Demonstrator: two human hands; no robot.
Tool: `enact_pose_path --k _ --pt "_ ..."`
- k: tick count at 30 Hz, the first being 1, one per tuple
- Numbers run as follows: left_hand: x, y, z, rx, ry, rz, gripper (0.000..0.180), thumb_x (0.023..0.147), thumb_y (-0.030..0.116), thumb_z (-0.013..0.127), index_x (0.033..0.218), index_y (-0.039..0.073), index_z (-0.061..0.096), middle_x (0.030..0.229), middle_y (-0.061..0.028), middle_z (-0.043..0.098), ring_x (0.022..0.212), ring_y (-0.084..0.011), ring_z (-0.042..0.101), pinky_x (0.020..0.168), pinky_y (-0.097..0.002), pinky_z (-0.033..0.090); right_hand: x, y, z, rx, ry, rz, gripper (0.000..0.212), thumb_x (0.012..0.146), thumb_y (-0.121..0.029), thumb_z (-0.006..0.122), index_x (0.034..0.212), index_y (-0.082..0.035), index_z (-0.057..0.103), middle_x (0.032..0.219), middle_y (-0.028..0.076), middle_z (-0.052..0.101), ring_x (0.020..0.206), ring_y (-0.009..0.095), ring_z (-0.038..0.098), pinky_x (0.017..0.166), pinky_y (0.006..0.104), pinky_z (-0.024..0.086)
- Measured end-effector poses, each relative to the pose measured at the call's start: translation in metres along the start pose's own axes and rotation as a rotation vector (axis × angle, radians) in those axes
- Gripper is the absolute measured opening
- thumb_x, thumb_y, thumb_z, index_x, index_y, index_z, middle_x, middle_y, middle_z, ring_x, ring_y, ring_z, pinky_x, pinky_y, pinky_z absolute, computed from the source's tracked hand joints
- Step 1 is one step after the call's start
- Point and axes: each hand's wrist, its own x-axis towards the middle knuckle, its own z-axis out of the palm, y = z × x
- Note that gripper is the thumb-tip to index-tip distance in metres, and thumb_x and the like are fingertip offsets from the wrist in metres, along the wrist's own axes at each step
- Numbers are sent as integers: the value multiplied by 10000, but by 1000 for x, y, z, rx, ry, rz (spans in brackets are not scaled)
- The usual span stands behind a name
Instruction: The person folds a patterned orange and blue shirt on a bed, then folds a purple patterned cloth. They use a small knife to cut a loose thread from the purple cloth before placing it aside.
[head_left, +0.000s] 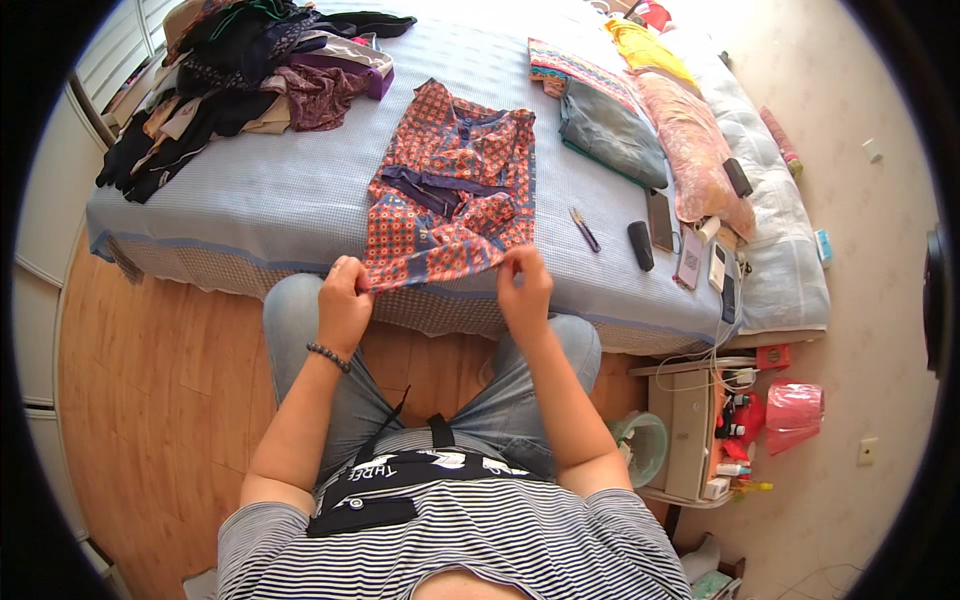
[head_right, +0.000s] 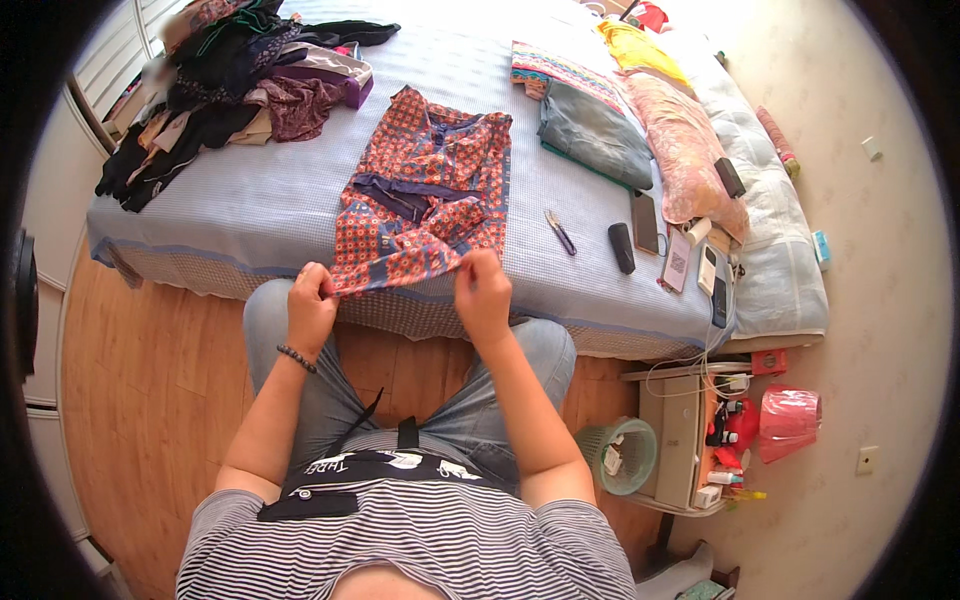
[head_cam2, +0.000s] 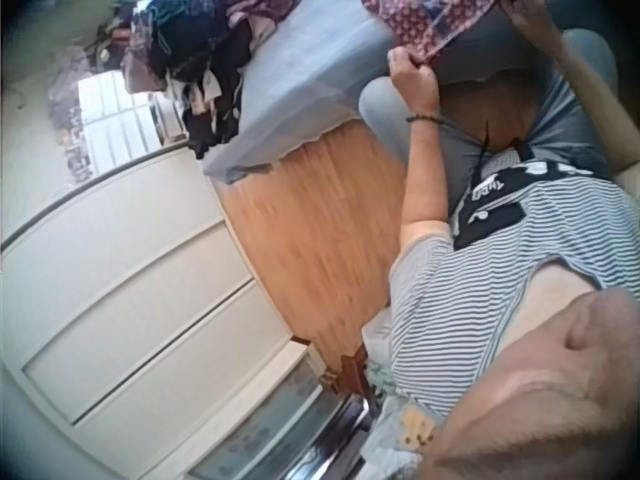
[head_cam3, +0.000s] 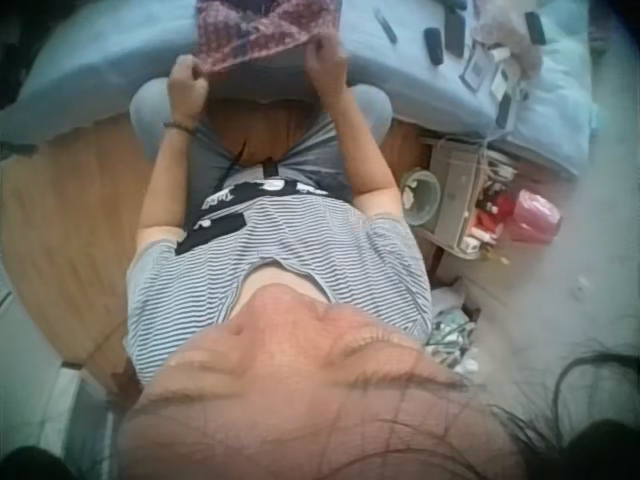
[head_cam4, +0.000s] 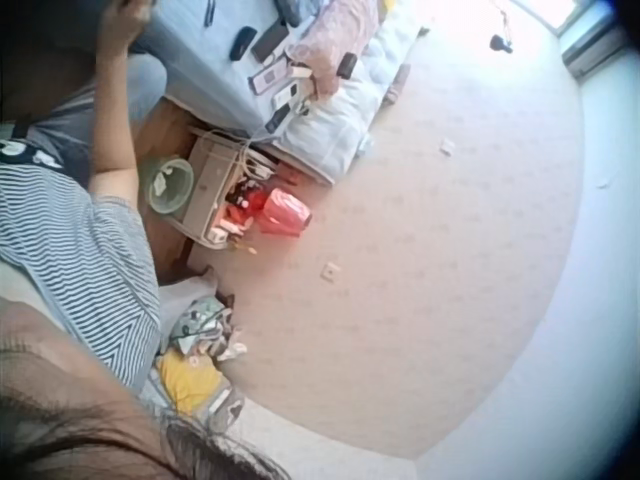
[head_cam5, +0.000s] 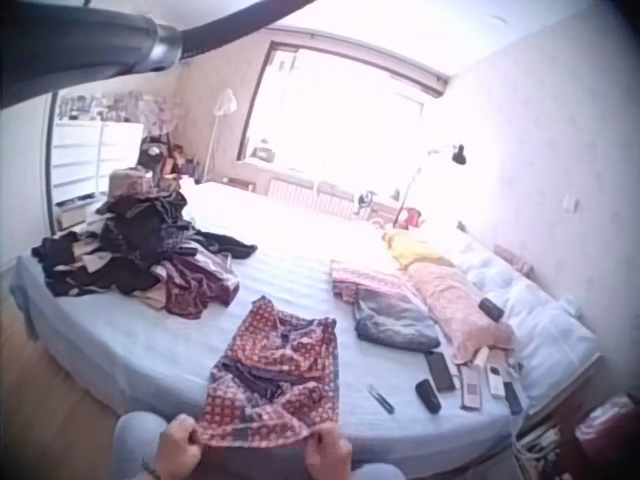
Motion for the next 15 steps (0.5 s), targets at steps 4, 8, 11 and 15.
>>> enact_pose_path --k 4,8,11,15 --pt "-18 -2 -3 -67 41 -47 251 667 -106 601 694 24 387 683 -98 426 619 -237 428 573 -320 367 -21 -14 -9 -72 -28 -46 185 751 94 577 883 -36 574 747 136 569 613 290 588 559 357 474" --pt "-37 13 -10 -121 41 -32 267 671 -85 638 703 35 401 701 -76 435 628 -222 445 575 -315 383 -30 -20 -17 -42 32 -54 175 751 125 572 858 -13 567 821 126 583 649 241 590 574 317 486" --pt "-57 10 -14 -154 23 -48 258 669 -71 645 727 46 423 734 -71 455 635 -221 464 571 -321 405 -53 -23 -15 30 -7 -35 193 745 143 573 856 -14 562 856 122 577 699 235 591 600 309 487" --pt "-74 -4 -10 -187 64 -54 259 662 -85 639 763 50 443 763 -70 459 652 -202 476 576 -293 413 -70 -21 -12 28 -10 27 207 740 154 577 857 -17 560 873 118 569 739 231 582 630 305 487"
